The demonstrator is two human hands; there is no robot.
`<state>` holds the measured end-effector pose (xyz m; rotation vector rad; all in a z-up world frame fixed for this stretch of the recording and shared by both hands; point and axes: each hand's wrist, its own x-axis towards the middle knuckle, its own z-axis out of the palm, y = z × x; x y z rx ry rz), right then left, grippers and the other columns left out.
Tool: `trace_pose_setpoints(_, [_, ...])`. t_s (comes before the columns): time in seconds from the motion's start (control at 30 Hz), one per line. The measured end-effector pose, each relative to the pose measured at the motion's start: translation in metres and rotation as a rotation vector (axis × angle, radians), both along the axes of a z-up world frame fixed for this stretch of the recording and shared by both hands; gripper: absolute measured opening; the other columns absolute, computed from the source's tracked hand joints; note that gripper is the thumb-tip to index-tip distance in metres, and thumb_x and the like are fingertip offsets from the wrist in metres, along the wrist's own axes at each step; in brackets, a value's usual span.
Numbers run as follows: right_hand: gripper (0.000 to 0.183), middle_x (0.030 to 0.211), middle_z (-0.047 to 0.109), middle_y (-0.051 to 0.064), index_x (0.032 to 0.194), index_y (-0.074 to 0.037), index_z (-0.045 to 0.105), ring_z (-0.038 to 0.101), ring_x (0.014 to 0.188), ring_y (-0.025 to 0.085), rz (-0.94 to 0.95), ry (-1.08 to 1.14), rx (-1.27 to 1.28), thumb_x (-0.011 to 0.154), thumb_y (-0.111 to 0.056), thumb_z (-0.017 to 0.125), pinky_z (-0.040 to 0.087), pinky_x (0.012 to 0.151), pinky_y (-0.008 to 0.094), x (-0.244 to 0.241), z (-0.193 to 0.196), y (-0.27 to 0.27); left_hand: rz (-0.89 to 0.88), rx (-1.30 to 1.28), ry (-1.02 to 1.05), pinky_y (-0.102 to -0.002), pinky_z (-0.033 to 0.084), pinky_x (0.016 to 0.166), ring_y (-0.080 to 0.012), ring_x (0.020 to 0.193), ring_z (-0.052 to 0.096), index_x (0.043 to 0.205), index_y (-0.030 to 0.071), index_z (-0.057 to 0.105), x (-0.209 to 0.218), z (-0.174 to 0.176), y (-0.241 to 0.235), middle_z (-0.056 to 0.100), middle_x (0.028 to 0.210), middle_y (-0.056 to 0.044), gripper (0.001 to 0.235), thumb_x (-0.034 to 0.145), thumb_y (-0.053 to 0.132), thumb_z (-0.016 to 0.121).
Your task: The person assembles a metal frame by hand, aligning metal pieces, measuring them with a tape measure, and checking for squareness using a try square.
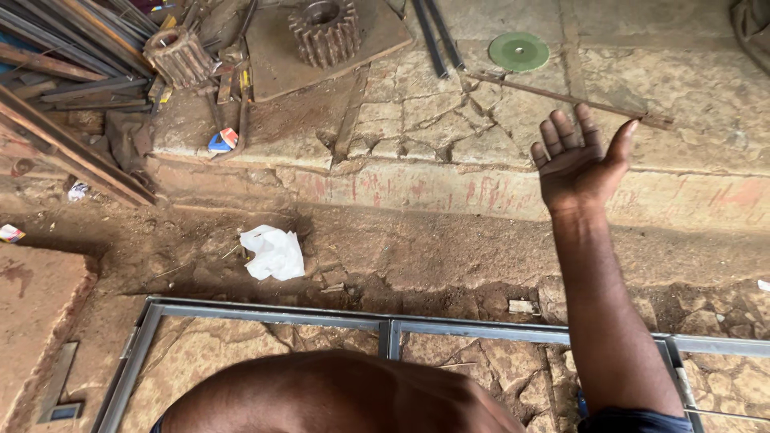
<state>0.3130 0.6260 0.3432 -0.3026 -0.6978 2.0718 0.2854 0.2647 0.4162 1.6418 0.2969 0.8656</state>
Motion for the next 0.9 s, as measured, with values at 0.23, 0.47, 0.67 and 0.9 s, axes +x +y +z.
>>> trace_pose_setpoints(0.23, [0.085, 0.118, 0.071, 0.015, 0.142, -0.007, 0.058, 0.067, 0.109, 0.029, 0.038, 0.01, -0.012, 0.091, -0.074, 0.049, 0.051, 0.096, 0.045, -0.01, 0.0, -0.014, 0.058, -0.027, -0.019, -0.041, 0.06, 0.104, -0.0219, 0.116, 0.065, 0.139, 0.015, 0.051, -0.005, 0.002, 0.007, 0.062, 0.128, -0.005, 0.05, 0.099, 0.032, 0.075])
trace_pose_setpoints(0.47, [0.088, 0.127, 0.064, 0.02, 0.148, -0.006, 0.051, 0.061, 0.119, 0.036, 0.088, -0.116, -0.092, 0.097, -0.076, 0.038, 0.046, 0.104, 0.052, -0.031, -0.007, -0.052, 0.605, 0.039, -0.179, -0.042, 0.059, 0.105, -0.023, 0.118, 0.064, 0.143, 0.015, 0.049, -0.049, 0.0, 0.059, 0.061, 0.131, -0.005, 0.055, 0.099, 0.033, 0.076])
trace_pose_setpoints(0.67, [0.091, 0.155, 0.05, 0.026, 0.153, -0.006, 0.041, 0.046, 0.146, 0.041, 0.095, -0.101, -0.204, 0.093, -0.074, 0.03, 0.03, 0.122, 0.059, -0.069, -0.015, -0.105, 1.621, -0.486, -0.309, -0.04, 0.054, 0.1, -0.0211, 0.118, 0.06, 0.145, 0.015, 0.045, -0.123, -0.047, 0.128, 0.062, 0.13, -0.009, 0.066, 0.099, 0.062, 0.041])
trace_pose_setpoints(0.9, [0.088, 0.16, 0.041, 0.023, 0.159, -0.015, 0.031, 0.036, 0.15, 0.039, 0.216, -0.086, -0.19, 0.095, -0.074, 0.023, 0.025, 0.124, 0.057, -0.099, -0.053, -0.156, 1.642, -0.637, -0.342, -0.053, 0.025, 0.125, -0.0279, 0.154, 0.024, 0.16, 0.014, 0.023, -0.127, -0.131, 0.157, 0.024, 0.167, -0.015, 0.092, 0.095, 0.079, 0.026])
